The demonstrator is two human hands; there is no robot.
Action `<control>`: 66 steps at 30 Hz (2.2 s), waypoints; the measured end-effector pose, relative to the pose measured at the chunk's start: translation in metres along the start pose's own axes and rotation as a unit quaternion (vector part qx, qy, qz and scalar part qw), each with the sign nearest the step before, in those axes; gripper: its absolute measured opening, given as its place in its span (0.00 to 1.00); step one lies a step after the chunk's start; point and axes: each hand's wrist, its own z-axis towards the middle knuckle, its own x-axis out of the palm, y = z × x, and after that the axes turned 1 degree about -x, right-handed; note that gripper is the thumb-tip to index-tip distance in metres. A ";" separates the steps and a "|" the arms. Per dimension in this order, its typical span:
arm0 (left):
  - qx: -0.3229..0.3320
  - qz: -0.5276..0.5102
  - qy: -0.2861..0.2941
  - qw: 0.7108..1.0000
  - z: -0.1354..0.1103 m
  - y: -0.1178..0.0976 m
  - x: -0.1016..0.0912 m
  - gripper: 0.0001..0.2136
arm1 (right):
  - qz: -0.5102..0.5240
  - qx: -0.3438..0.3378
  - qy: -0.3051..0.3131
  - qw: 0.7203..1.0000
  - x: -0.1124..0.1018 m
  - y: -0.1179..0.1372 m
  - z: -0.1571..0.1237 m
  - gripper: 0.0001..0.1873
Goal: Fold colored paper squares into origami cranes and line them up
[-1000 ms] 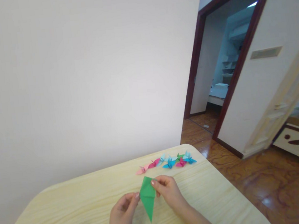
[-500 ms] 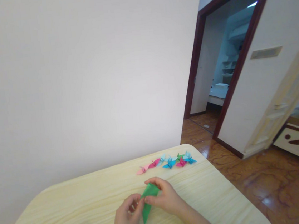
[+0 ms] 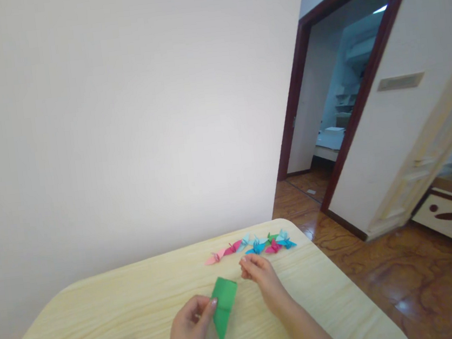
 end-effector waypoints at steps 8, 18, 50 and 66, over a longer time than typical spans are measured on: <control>-0.029 -0.126 -0.013 0.992 0.002 -0.008 0.004 0.18 | 0.032 0.060 0.139 0.988 0.025 -0.022 -0.016 0.30; -0.029 -0.136 -0.038 0.990 -0.001 -0.006 0.007 0.16 | 0.014 0.068 0.127 0.989 0.020 -0.017 -0.013 0.25; 0.004 -0.057 0.051 0.997 0.004 0.004 -0.002 0.16 | -0.192 -0.132 0.074 0.970 0.015 0.000 -0.019 0.09; 0.003 -0.049 0.045 0.998 0.007 0.010 0.001 0.16 | -0.220 -0.191 0.076 0.954 0.016 -0.002 -0.017 0.10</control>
